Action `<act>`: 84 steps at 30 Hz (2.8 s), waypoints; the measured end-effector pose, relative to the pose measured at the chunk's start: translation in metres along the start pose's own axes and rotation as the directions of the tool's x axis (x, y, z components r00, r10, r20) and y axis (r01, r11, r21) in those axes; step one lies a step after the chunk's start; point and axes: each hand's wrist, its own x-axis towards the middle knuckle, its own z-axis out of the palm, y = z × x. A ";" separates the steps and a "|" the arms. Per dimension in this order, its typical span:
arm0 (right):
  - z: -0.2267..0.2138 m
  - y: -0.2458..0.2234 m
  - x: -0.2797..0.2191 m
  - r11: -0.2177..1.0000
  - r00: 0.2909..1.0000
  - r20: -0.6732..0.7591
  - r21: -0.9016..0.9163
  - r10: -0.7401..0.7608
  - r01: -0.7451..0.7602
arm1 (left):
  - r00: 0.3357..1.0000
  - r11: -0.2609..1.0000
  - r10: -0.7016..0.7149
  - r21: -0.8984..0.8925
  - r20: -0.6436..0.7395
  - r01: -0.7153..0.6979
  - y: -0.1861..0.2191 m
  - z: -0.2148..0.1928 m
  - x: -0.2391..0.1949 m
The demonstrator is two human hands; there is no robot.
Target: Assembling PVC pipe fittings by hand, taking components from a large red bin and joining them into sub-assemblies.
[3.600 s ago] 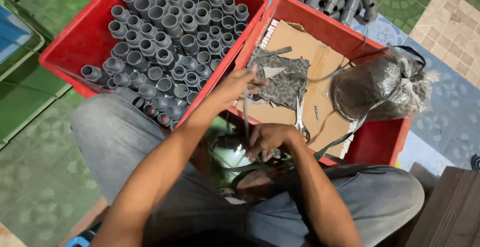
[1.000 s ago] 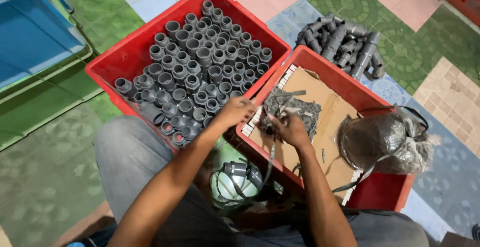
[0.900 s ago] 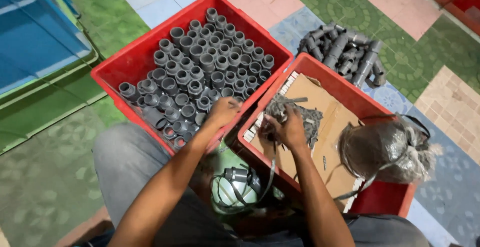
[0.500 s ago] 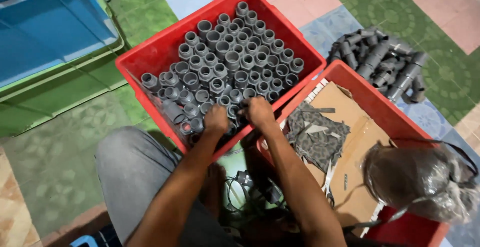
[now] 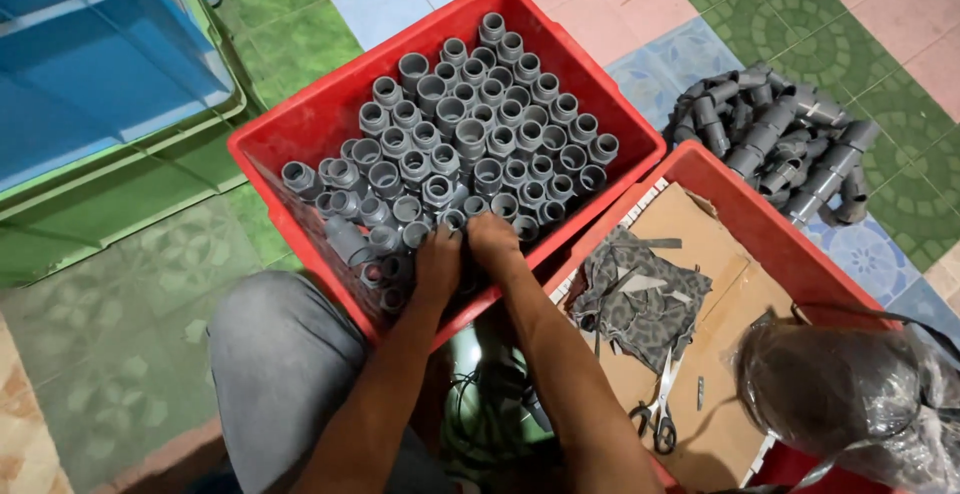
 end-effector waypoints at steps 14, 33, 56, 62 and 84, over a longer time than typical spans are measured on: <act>-0.106 0.163 0.118 0.233 0.511 0.833 0.551 -0.212 -0.801 | 0.958 0.854 0.026 -0.505 0.285 0.126 0.043 -0.141 0.065; -0.212 0.262 0.053 0.071 0.291 0.953 0.297 -0.079 -0.952 | 0.746 0.741 0.642 -0.397 0.180 -0.542 0.131 -0.170 0.048; -0.180 0.261 -0.094 0.206 0.054 0.992 0.029 0.114 -0.978 | 0.803 0.755 0.588 -0.421 0.098 -0.502 0.130 -0.129 0.039; -0.216 0.283 -0.074 0.264 0.110 0.991 0.087 0.076 -0.961 | 0.832 0.767 0.546 -0.459 0.100 -0.449 0.130 -0.131 0.039; -0.223 0.249 -0.050 -0.059 0.252 0.968 0.251 0.000 -0.966 | 0.793 0.726 0.595 -0.512 0.132 -0.459 0.144 -0.141 0.024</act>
